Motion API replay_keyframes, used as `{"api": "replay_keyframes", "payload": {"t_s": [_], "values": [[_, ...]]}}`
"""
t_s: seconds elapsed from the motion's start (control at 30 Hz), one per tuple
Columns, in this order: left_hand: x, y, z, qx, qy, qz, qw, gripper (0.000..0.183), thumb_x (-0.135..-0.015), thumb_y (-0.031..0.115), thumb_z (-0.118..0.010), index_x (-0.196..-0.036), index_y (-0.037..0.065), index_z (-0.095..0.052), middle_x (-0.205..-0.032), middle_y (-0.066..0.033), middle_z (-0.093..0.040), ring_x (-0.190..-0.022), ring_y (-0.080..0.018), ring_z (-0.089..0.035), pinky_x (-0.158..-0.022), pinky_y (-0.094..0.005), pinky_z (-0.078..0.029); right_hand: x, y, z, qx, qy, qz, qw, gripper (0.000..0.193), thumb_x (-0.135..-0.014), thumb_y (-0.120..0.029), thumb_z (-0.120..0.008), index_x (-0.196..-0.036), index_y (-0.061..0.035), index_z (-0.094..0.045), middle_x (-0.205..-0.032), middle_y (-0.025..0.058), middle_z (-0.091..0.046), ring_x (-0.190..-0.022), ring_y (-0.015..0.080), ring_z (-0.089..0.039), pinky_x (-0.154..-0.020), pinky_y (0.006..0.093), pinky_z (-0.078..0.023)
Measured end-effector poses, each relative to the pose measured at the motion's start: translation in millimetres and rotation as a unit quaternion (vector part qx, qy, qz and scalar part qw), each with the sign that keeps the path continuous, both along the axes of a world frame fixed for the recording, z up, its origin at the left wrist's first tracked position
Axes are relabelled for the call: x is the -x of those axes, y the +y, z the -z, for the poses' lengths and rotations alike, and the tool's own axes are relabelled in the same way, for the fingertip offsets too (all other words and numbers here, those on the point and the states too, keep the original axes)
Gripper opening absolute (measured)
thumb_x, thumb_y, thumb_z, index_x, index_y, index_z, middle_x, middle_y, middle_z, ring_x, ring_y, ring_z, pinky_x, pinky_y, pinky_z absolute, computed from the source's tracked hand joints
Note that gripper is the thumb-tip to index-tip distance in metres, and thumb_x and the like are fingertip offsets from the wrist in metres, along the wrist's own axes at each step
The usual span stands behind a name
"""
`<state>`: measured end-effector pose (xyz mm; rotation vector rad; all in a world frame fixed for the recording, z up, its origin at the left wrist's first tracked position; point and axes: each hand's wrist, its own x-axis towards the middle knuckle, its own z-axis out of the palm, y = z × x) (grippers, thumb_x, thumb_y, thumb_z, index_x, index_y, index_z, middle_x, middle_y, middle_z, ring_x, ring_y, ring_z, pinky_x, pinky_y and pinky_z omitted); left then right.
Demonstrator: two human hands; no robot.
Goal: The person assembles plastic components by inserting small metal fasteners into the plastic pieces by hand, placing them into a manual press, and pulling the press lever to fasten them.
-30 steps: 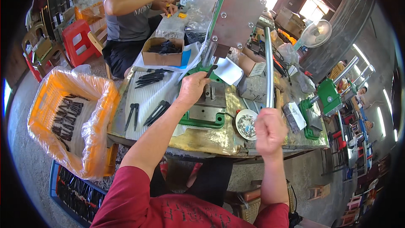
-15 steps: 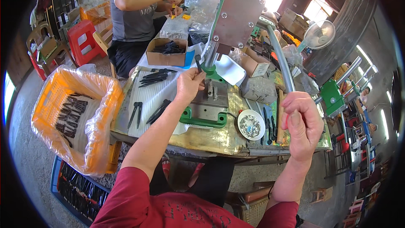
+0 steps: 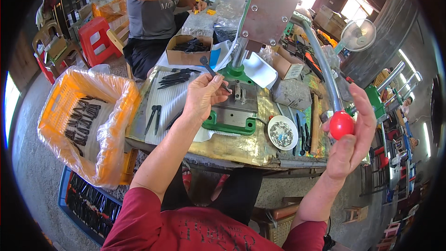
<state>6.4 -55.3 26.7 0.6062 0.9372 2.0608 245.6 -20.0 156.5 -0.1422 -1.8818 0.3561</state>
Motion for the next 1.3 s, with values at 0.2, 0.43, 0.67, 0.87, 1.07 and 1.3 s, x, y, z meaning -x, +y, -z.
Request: {"api": "replay_keyframes", "payload": {"t_s": [0.2, 0.43, 0.67, 0.87, 1.07, 1.3], "values": [[-4.8, -17.3, -1.1, -0.017, 0.007, -0.006, 1.000, 0.014, -0.079, 0.018, -0.055, -0.083, 0.005, -0.052, -0.079, -0.0068, -0.057, -0.064, -0.0156, -0.059, -0.049, -0.0199, -0.048, -11.6, 4.1, 47.4, 0.095, 0.184, -0.031, 0.978, 0.043, -0.082, -0.032, -0.044, -0.107, 0.0035, -0.039, -0.110, 0.0192, -0.042, -0.068, 0.0169, -0.055, -0.050, 0.0209, -0.043], [-12.4, -33.5, -2.2, 0.000, 0.054, -0.057, 0.997, 0.015, -0.078, 0.018, -0.056, -0.082, 0.003, -0.053, -0.079, -0.0079, -0.058, -0.064, -0.0150, -0.059, -0.048, -0.0206, -0.049, -2.8, -9.7, 121.4, 0.293, 0.181, -0.079, 0.936, 0.018, -0.086, -0.012, -0.033, -0.095, 0.0012, -0.042, -0.095, 0.0141, -0.049, -0.046, 0.0097, -0.046, -0.037, 0.0179, -0.034], [-14.0, -46.5, 1.1, 0.009, 0.079, -0.085, 0.993, 0.016, -0.079, 0.016, -0.056, -0.086, 0.002, -0.053, -0.078, -0.0081, -0.057, -0.063, -0.0141, -0.059, -0.049, -0.0206, -0.049, 12.2, -39.1, 163.5, 0.394, 0.072, -0.108, 0.910, 0.018, -0.086, -0.014, -0.038, -0.091, 0.0015, -0.044, -0.092, 0.0128, -0.049, -0.044, 0.0093, -0.046, -0.038, 0.0175, -0.033], [-12.2, -54.3, 6.0, 0.015, 0.078, -0.089, 0.993, 0.016, -0.078, 0.016, -0.057, -0.085, 0.002, -0.054, -0.078, -0.0081, -0.057, -0.063, -0.0133, -0.058, -0.049, -0.0200, -0.049, 15.4, -51.8, 176.8, 0.442, 0.041, -0.137, 0.885, 0.019, -0.086, -0.016, -0.040, -0.090, 0.0009, -0.046, -0.090, 0.0103, -0.049, -0.046, 0.0077, -0.046, -0.041, 0.0168, -0.033], [-6.5, -62.8, 13.4, 0.030, 0.083, -0.102, 0.991, 0.019, -0.078, 0.017, -0.057, -0.088, 0.002, -0.054, -0.078, -0.0081, -0.057, -0.062, -0.0126, -0.058, -0.050, -0.0201, -0.049, 13.6, -56.6, 188.5, 0.479, 0.011, -0.159, 0.863, 0.017, -0.086, -0.015, -0.039, -0.091, 0.0000, -0.046, -0.091, 0.0087, -0.049, -0.048, 0.0065, -0.046, -0.043, 0.0162, -0.034], [-2.1, -74.1, 12.1, 0.031, 0.003, -0.084, 0.996, 0.016, -0.078, 0.019, -0.057, -0.080, 0.004, -0.051, -0.077, -0.0081, -0.057, -0.058, -0.0137, -0.058, -0.048, -0.0203, -0.048, 14.4, -63.5, 195.9, 0.516, 0.017, -0.173, 0.839, 0.016, -0.086, -0.014, -0.039, -0.090, -0.0003, -0.046, -0.083, 0.0073, -0.053, -0.048, 0.0070, -0.046, -0.043, 0.0171, -0.035]]}}
